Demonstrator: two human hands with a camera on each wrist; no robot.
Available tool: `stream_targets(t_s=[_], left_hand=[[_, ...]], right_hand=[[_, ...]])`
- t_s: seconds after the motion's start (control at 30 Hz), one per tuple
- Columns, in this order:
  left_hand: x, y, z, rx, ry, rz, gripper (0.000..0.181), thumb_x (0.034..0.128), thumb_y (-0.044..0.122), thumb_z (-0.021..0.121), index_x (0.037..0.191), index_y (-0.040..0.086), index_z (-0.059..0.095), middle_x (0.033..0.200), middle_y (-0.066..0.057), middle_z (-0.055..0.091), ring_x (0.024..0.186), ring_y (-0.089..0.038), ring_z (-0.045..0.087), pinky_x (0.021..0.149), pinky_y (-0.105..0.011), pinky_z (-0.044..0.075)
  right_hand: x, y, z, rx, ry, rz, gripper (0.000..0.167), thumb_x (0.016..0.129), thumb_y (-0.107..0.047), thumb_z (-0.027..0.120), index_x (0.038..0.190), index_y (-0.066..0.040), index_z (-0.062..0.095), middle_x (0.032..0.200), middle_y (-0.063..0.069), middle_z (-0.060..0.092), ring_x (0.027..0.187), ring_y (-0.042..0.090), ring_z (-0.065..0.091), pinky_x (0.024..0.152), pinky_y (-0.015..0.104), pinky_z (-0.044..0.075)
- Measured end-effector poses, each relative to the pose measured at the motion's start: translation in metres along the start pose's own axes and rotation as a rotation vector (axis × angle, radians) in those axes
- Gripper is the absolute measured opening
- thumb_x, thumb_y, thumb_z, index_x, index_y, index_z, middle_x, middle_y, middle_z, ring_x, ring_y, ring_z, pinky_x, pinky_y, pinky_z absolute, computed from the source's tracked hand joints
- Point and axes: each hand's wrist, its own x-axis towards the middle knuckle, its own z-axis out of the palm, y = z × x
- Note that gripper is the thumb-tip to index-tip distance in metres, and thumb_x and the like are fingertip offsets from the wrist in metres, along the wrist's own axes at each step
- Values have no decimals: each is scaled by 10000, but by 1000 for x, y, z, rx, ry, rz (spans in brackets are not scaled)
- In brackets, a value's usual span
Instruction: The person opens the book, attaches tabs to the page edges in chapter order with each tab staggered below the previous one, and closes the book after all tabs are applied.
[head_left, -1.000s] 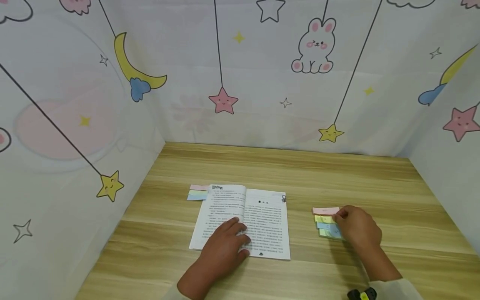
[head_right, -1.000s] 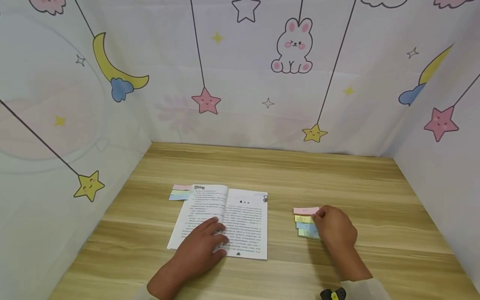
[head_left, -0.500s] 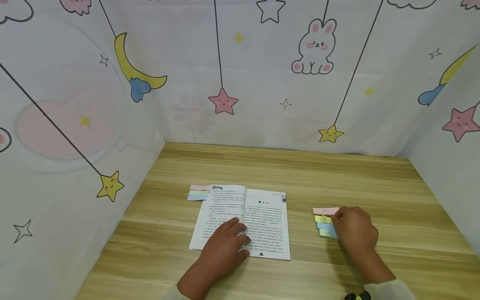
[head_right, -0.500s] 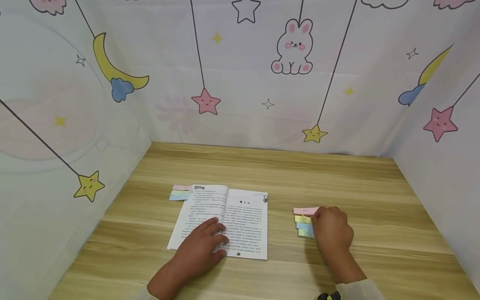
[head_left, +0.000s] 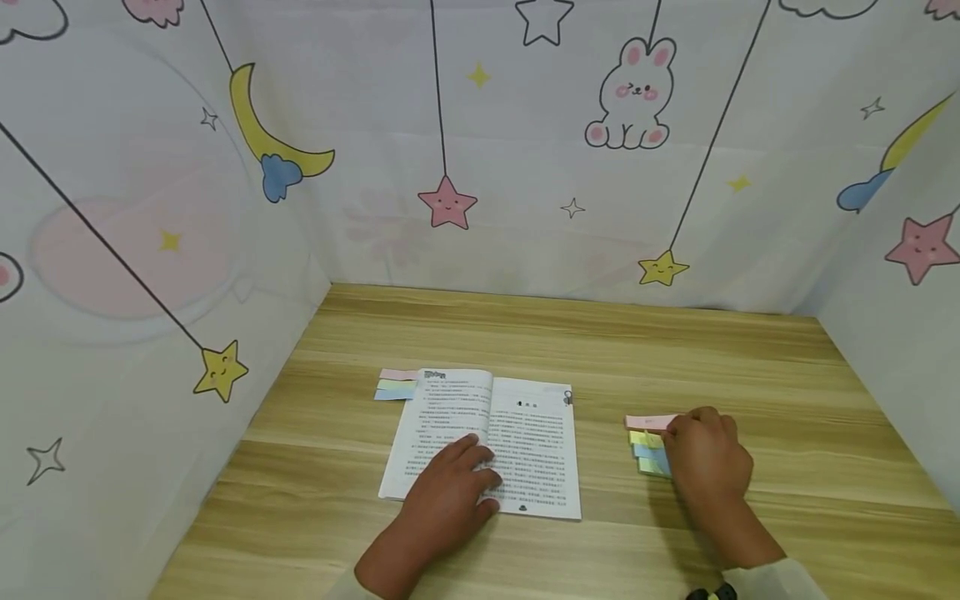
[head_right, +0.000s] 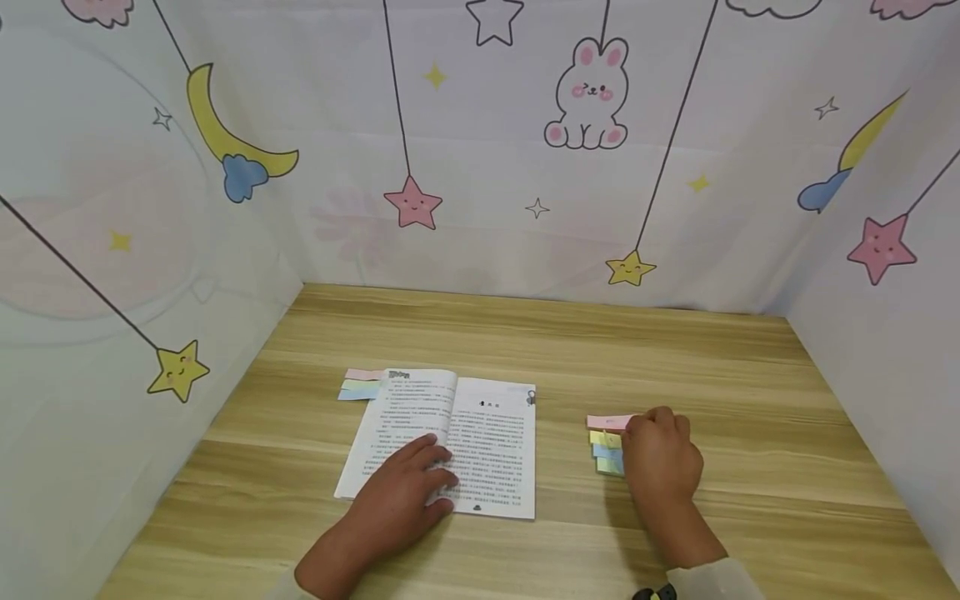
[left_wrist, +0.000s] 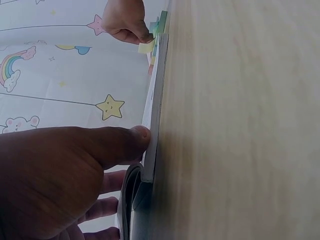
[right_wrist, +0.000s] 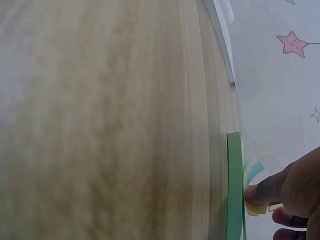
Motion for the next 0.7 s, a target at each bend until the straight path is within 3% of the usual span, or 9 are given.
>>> stream_targets(t_s=[0.33,0.53,0.7], left_hand=[[0,0,1,6,10,10,246,891,321,787,1112,213,786,1304,-6,645,1394,-270,456,1180,-406,339],[0,0,0,-1,4,4,249,896,321,785,1120,212,784,1313,-7,641,1400,-268,448,1182,-413,336],[1,1,0,-4,-7,-5,252,897,321,784,1125,213,782,1321,-6,638,1406,-267,443,1186,-417,330]], right_hand=[[0,0,-2,83,-15,13,121,936,-130,699,952,-47,786,1098,200,661,1058,423,593,742,572,574],[5,-1,-12,62,-121,63,139,955,-190,708,984,-78,784,936,126,713,710,288,644,445,435,482],[10,1,-20,61,-265,124,184,1021,-236,629,1043,-68,701,829,54,656,617,205,542,455,367,399]])
